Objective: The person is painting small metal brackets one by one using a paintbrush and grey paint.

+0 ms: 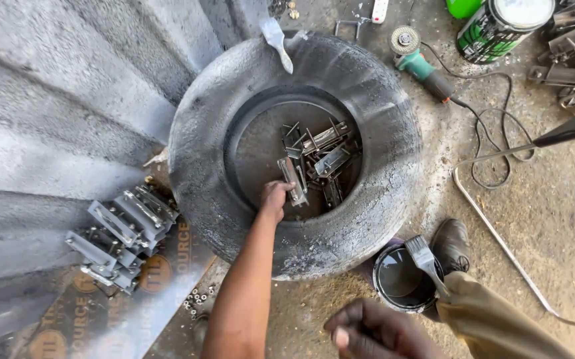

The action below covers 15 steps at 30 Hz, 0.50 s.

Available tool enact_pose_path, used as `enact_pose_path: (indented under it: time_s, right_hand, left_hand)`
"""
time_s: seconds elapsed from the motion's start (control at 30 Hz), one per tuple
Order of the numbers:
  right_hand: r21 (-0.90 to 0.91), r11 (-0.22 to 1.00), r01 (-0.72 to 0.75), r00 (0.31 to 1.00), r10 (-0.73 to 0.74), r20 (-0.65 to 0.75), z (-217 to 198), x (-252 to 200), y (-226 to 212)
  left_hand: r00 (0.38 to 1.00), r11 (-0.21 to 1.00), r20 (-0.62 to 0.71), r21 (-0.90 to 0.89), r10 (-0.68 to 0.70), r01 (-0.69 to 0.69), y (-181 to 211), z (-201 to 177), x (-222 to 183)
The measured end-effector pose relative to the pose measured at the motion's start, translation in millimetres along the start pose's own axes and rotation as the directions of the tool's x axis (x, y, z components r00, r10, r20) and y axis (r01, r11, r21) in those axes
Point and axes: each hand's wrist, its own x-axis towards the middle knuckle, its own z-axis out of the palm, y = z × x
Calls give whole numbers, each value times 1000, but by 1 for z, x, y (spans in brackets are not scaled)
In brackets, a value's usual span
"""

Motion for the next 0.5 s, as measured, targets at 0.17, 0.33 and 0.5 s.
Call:
enact_pose_path:
  time_s: [0.17,0.33,0.5]
  right_hand:
    - [-154,986,67,967,-103,-234,10,11,-70]
    - [-469,883,31,928,-199,-314,21,17,-79]
    - [-629,686,366,823,-554,-126,32,0,-67]
  left_hand:
    - [968,998,245,-44,51,-41,163,17,-197]
    - [880,986,445,-105,163,-129,199,30,-284]
    - [943,990,301,-48,144,-136,247,16,-380]
